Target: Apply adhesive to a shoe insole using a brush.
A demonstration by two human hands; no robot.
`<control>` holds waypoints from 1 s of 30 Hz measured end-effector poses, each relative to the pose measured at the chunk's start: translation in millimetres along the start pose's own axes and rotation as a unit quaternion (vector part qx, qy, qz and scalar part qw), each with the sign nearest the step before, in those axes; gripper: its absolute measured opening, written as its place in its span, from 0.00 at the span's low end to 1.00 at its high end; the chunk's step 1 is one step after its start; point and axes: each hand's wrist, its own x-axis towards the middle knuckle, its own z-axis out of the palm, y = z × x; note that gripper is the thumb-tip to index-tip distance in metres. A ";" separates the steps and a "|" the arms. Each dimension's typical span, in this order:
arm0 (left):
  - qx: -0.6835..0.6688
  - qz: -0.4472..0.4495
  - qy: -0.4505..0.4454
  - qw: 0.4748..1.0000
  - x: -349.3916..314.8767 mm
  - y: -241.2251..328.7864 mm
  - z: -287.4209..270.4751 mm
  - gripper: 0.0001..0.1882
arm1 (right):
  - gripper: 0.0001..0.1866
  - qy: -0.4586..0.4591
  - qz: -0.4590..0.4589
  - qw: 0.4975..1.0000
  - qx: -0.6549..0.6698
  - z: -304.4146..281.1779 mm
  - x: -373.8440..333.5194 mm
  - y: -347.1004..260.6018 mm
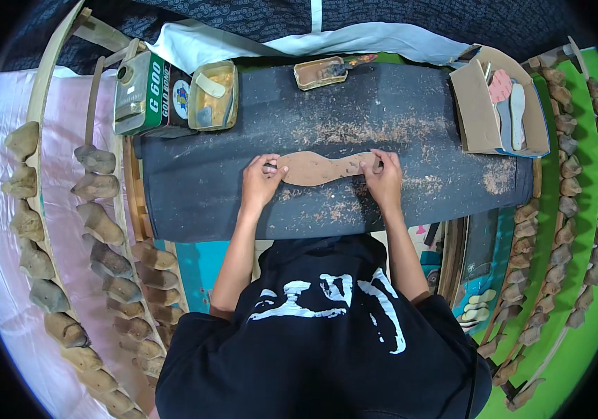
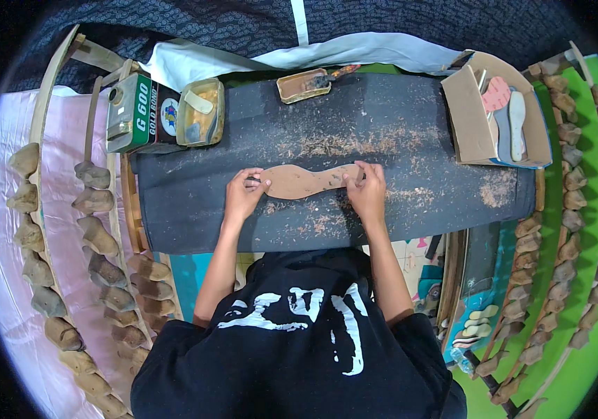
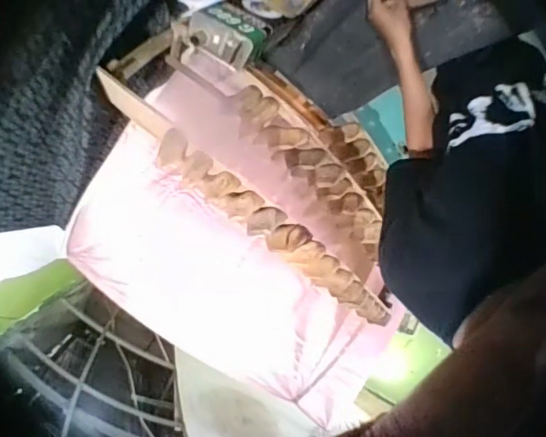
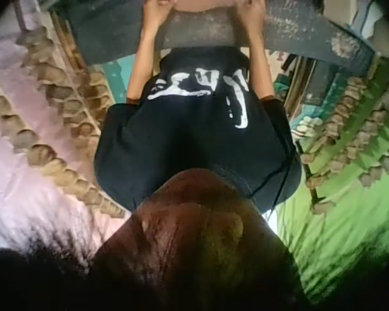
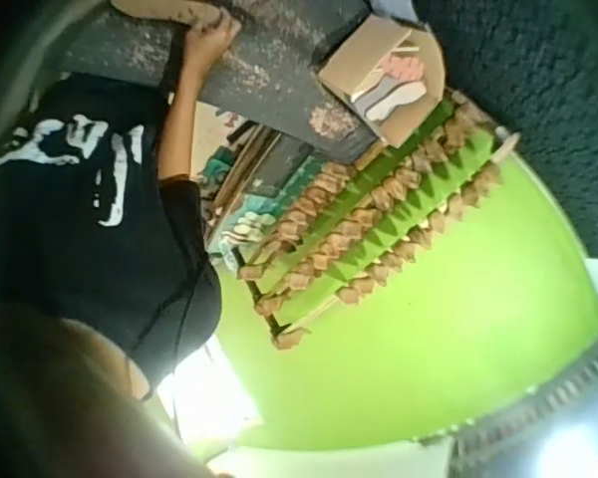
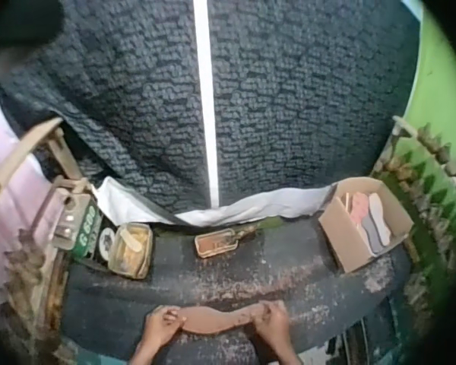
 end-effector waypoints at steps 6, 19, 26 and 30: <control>0.070 0.076 0.003 0.995 -1.6 1.4 -1.8 0.20 | 0.21 -0.007 0.019 0.998 -0.057 2.6 -3.4 -2.4; 0.145 0.197 0.054 0.968 -12.5 -26.2 5.6 0.52 | 0.25 -0.027 -0.010 0.999 -0.030 -3.7 80.4 -8.9; 0.151 0.190 0.069 0.968 -11.2 -18.7 7.8 0.50 | 0.28 -0.040 0.094 0.952 0.288 33.7 218.1 -21.0; 0.135 0.187 0.075 0.970 -13.2 -17.5 6.5 0.48 | 0.19 -0.097 0.046 0.970 0.220 57.6 248.0 -28.0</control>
